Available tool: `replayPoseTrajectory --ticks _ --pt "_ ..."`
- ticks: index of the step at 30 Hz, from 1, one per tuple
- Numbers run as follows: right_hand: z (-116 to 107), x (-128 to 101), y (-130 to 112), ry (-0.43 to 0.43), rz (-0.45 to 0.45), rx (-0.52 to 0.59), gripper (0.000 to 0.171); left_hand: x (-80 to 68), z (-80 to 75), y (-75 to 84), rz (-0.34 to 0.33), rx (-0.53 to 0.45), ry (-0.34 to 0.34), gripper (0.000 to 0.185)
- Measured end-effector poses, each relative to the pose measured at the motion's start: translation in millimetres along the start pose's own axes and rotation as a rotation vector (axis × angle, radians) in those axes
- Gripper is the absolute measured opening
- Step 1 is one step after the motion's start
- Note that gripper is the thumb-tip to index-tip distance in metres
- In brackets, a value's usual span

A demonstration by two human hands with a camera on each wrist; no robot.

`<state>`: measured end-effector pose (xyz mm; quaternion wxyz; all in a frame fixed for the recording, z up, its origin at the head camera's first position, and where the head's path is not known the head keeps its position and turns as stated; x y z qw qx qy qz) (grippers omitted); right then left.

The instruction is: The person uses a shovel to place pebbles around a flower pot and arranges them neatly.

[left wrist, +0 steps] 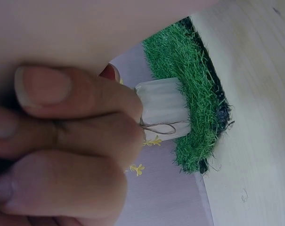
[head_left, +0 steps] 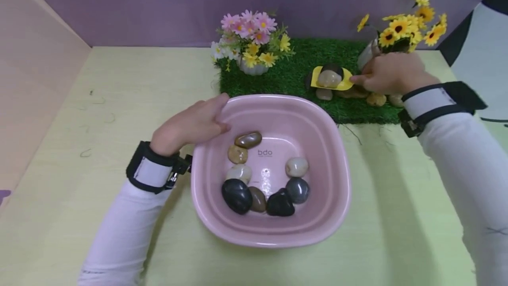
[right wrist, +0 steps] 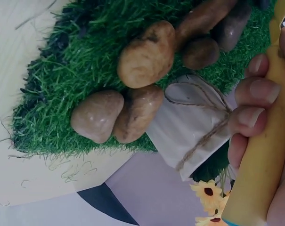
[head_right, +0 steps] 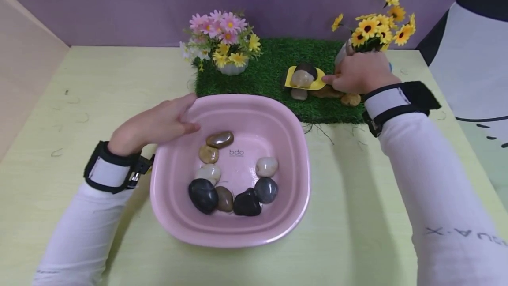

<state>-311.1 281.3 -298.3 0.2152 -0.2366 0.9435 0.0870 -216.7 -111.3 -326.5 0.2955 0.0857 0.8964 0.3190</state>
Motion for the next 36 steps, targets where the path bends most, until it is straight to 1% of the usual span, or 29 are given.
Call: replayPoseTrajectory --ticks 2,7,11,20,24,26,30,36 --pt "2.5 0.7 -1.0 0.003 -0.002 -0.01 0.067 -0.1 0.1 0.3 0.0 0.001 -0.001 0.022" --pt "5.1 5.1 -2.0 -0.016 -0.019 -0.055 0.069 -0.5 0.3 0.7 -0.002 0.004 0.0 0.023" --pt "1.7 6.4 -3.7 -0.024 -0.017 -0.08 0.066 -1.1 0.2 0.6 -0.002 0.001 -0.003 0.022" --pt "-3.7 5.5 -7.8 -0.027 0.011 -0.074 0.059 -0.8 0.0 0.0 0.004 0.008 0.003 0.022" --pt "-4.0 4.1 -7.4 -0.033 0.017 -0.074 0.059 -0.8 0.5 0.4 0.005 0.007 0.005 0.022" --pt "-4.7 2.9 -7.3 -0.035 0.028 -0.091 0.06 -0.9 0.6 0.9 0.007 0.007 0.007 0.022" --pt "-8.6 -0.6 -9.4 -0.021 0.037 -0.13 0.06 -1.2 0.9 1.4 0.003 0.01 0.019 0.022" --pt "-20.3 -7.4 -19.6 0.014 0.03 -0.188 0.06 -1.0 0.9 0.5 -0.009 0.01 0.024 0.022"
Point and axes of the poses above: each hand's wrist, its own x-axis towards the middle knuckle, its own z-axis out of the palm, y = z × x, the point moved 2 cm from there along x, towards the middle knuckle, and after that the axes turned 13 degrees about -z, right-handed, at the moved point
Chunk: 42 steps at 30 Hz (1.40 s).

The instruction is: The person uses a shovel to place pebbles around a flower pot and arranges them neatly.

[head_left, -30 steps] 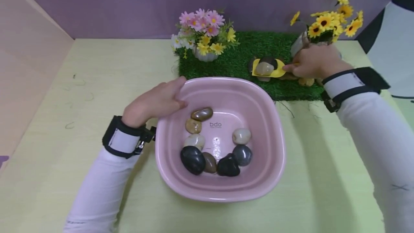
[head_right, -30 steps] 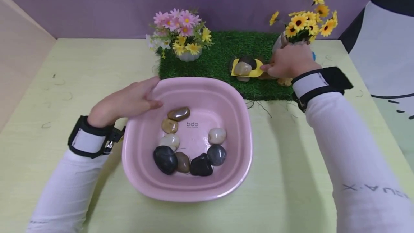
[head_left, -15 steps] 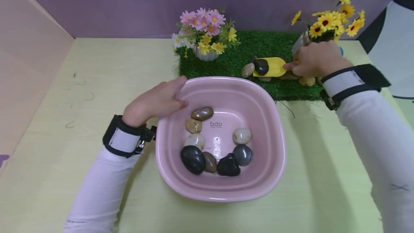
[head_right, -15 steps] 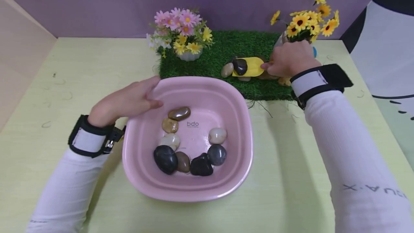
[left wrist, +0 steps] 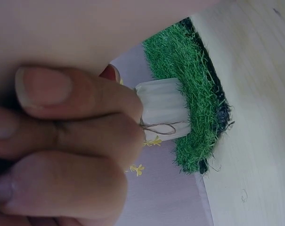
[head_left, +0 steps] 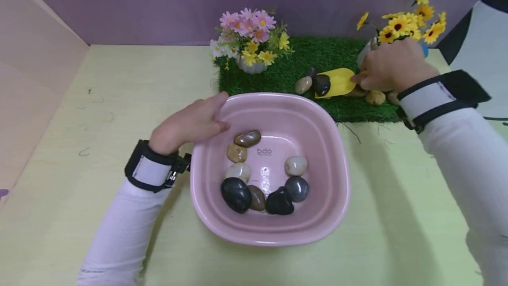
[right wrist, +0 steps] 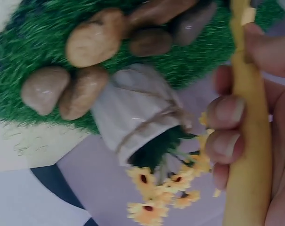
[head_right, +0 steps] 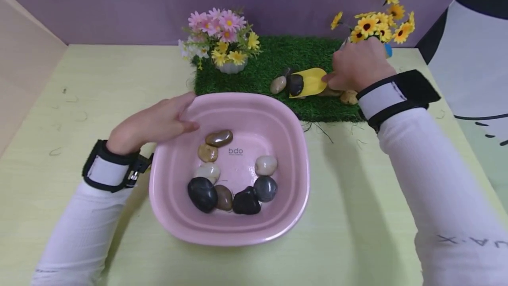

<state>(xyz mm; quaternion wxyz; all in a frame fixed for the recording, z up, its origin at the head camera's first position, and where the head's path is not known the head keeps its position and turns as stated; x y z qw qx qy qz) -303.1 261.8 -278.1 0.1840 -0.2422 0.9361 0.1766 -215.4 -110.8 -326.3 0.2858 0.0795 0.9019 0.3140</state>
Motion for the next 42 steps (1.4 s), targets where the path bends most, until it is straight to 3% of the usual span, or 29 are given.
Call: replayPoseTrajectory --ticks 5,10,15,20,27,34,42 --pt "-8.0 -3.2 -7.7 0.005 0.004 -0.007 0.055 0.3 -0.5 -0.2 -0.007 -0.003 0.001 0.022" --pt "-10.5 -7.4 -7.3 -0.054 0.015 -0.016 0.056 1.0 -0.4 0.8 0.001 -0.006 -0.005 0.023" --pt "-13.6 -10.3 0.6 -0.069 0.049 0.011 0.07 0.9 -1.7 0.4 -0.002 0.011 0.003 0.023" --pt "-19.1 -11.9 1.6 0.019 0.087 0.024 0.071 0.9 -2.0 -0.9 -0.002 0.007 0.007 0.022" --pt "-21.7 -4.1 -23.9 0.177 0.04 -0.037 0.058 0.7 -1.0 -1.5 -0.005 0.007 0.006 0.022" --pt "-8.6 13.1 -45.4 0.143 0.028 -0.043 0.058 0.9 0.7 -0.6 0.0 0.007 0.003 0.022" --pt "-2.7 22.6 -53.5 0.237 0.007 -0.011 0.06 0.8 0.5 0.3 0.006 0.013 0.011 0.022"
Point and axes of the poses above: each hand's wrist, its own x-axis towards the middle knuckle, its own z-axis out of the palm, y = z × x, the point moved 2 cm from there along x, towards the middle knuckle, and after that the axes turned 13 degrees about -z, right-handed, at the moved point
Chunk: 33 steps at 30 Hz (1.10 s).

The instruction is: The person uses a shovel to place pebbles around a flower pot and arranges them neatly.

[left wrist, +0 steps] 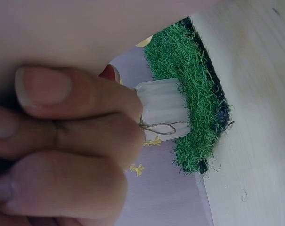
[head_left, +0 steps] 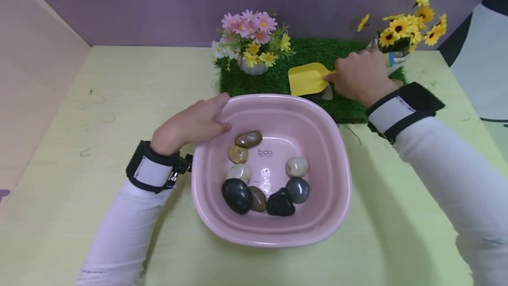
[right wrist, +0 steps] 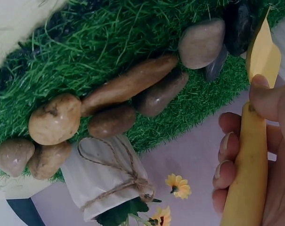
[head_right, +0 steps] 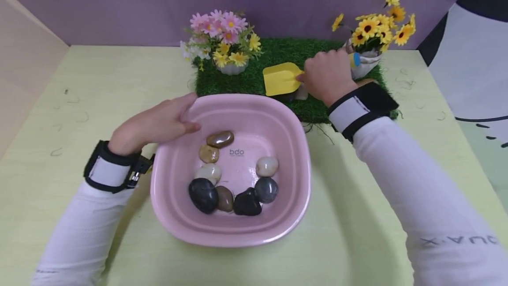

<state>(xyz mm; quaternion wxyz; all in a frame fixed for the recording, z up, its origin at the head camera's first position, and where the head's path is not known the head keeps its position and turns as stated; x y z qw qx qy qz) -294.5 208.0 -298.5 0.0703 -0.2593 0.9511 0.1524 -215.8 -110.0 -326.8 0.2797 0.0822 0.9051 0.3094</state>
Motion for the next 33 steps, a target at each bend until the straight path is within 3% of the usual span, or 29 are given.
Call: replayPoseTrajectory --ticks 9,22,28,33 --pt "-1.2 -1.7 11.9 -0.118 0.088 0.089 0.063 -0.6 0.6 -0.1 0.004 -0.002 0.005 0.021" --pt "-14.6 -6.4 30.7 -0.105 0.253 0.015 0.065 -1.7 -0.3 0.8 0.007 -0.017 -0.006 0.021" --pt "-25.2 -13.5 36.9 0.009 0.278 0.075 0.065 -1.6 -0.1 1.1 0.006 -0.008 -0.007 0.022" --pt "-40.7 -21.4 42.1 0.147 0.23 0.175 0.069 -1.2 -0.3 0.9 0.009 -0.002 -0.002 0.022"
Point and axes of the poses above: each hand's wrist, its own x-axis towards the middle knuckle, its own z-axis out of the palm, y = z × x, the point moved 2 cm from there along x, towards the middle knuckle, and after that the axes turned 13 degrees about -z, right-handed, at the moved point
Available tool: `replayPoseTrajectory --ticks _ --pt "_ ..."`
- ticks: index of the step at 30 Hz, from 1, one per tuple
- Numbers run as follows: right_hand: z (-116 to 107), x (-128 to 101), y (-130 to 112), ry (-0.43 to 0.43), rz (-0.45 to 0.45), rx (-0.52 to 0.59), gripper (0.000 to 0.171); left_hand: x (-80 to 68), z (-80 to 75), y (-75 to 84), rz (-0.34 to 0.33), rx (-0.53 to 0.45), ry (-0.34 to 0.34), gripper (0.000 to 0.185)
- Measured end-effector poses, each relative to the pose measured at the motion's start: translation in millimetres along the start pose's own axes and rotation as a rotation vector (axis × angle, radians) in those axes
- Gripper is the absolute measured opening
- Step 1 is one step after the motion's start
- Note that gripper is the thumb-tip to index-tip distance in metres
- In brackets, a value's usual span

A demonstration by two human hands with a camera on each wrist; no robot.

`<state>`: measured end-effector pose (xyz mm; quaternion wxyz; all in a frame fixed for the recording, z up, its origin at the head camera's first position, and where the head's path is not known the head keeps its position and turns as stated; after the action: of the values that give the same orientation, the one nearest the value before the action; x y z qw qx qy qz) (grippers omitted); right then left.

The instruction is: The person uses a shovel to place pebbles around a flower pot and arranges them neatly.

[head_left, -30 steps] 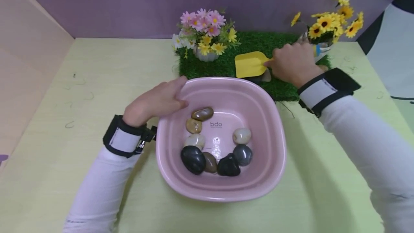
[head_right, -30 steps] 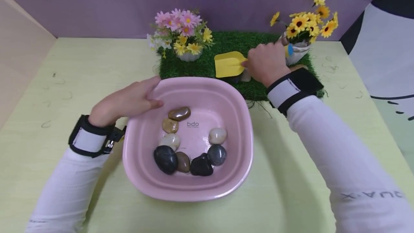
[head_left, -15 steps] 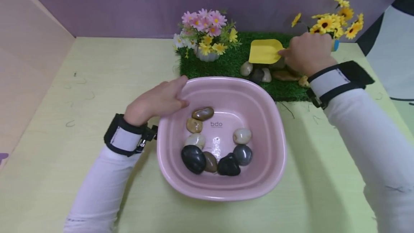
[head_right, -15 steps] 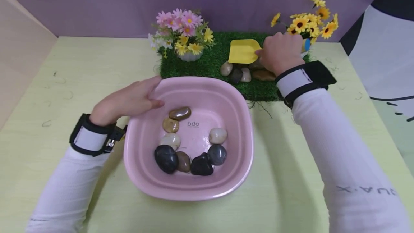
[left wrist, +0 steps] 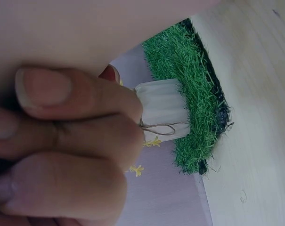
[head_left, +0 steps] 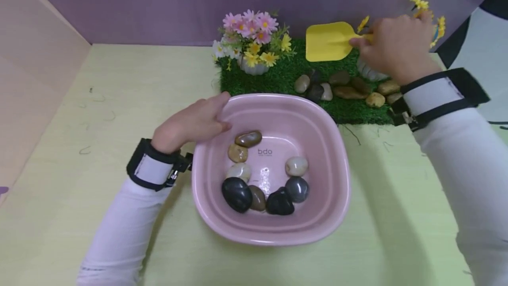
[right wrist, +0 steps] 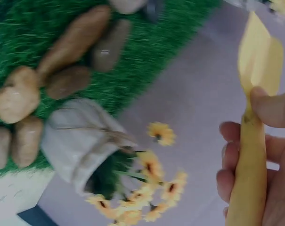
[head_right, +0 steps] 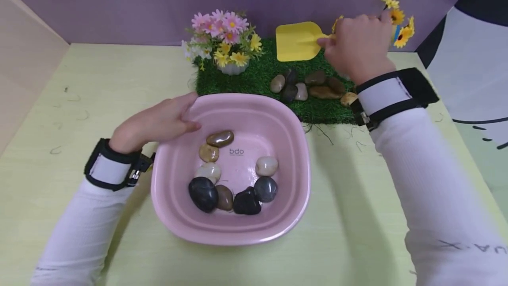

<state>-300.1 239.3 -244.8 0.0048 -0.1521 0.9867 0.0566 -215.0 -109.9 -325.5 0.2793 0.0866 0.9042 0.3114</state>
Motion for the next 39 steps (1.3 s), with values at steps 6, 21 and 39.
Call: replayPoseTrajectory --ticks 6,21,39 --pt "-22.1 -7.4 -6.7 0.099 -0.015 0.075 0.063 0.4 -0.1 -0.2 0.003 0.003 0.003 0.022" --pt "-54.4 -37.5 -84.6 0.089 -0.377 -0.11 0.039 0.4 0.5 -0.7 -0.005 0.011 0.02 0.021" --pt "-2.3 -66.7 -206.1 0.334 -0.735 -0.541 0.026 2.0 -0.6 -1.3 0.036 0.066 0.044 0.019"
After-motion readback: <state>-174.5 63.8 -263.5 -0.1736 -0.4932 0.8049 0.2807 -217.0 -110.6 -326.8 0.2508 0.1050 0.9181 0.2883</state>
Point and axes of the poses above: each hand's wrist, its own x-axis towards the middle knuckle, its own z-axis out of the palm, y = z × x, the point moved 2 cm from there along x, towards the middle knuckle, and after that the axes turned 13 degrees about -z, right-handed, at the moved point
